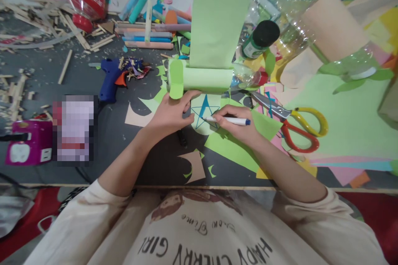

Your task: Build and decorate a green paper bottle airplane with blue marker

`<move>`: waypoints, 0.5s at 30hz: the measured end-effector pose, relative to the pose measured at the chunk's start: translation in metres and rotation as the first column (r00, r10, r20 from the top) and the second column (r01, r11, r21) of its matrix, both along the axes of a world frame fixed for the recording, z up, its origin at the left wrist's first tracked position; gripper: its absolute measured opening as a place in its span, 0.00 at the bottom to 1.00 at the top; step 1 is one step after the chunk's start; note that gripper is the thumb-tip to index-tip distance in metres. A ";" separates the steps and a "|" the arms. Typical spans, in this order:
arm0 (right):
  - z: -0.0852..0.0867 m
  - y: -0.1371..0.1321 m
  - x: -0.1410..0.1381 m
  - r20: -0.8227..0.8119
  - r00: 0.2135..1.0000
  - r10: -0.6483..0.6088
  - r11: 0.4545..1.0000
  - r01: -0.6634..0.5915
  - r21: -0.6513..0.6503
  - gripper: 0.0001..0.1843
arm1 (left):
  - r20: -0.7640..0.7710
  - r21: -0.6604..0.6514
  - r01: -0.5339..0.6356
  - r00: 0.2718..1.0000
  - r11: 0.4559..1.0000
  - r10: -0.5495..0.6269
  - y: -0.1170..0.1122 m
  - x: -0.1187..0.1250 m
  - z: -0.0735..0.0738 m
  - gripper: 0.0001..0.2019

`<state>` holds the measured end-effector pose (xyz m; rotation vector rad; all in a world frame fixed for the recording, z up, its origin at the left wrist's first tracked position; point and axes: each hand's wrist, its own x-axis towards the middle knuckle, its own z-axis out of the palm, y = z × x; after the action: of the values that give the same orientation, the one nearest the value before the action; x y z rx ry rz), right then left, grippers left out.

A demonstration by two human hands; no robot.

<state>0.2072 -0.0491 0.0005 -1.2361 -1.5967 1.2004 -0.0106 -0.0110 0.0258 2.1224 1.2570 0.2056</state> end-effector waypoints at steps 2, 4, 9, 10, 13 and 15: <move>0.000 0.002 -0.001 -0.011 0.996 -0.083 0.996 0.084 0.016 0.15 | -0.007 0.000 -0.002 1.000 1.000 0.002 0.000 0.000 0.001 0.26; -0.001 0.004 -0.002 -0.037 0.986 -0.164 0.986 0.165 0.030 0.15 | -0.013 0.001 -0.006 1.000 1.000 0.006 0.000 0.000 0.001 0.25; -0.001 0.006 -0.004 -0.051 0.979 -0.200 0.980 0.200 -0.002 0.15 | -0.003 0.011 -0.011 1.000 1.000 0.011 0.000 0.000 0.001 0.25; -0.001 0.005 -0.005 -0.047 0.979 -0.199 0.980 0.199 -0.005 0.15 | -0.003 0.012 -0.011 1.000 1.000 0.011 0.000 0.000 0.001 0.25; -0.001 0.005 -0.005 -0.041 0.979 -0.201 0.980 0.201 -0.004 0.15 | -0.012 0.013 -0.011 1.000 1.000 0.011 0.000 0.001 0.001 0.25; -0.001 0.005 -0.004 -0.041 0.980 -0.193 0.981 0.193 -0.006 0.15 | -0.020 0.011 -0.009 1.000 1.000 0.009 0.000 0.001 0.001 0.26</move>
<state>0.2027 -0.0442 -0.0003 -1.3259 -1.4102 1.0975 -0.0100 -0.0112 0.0269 2.1335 1.2800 0.1965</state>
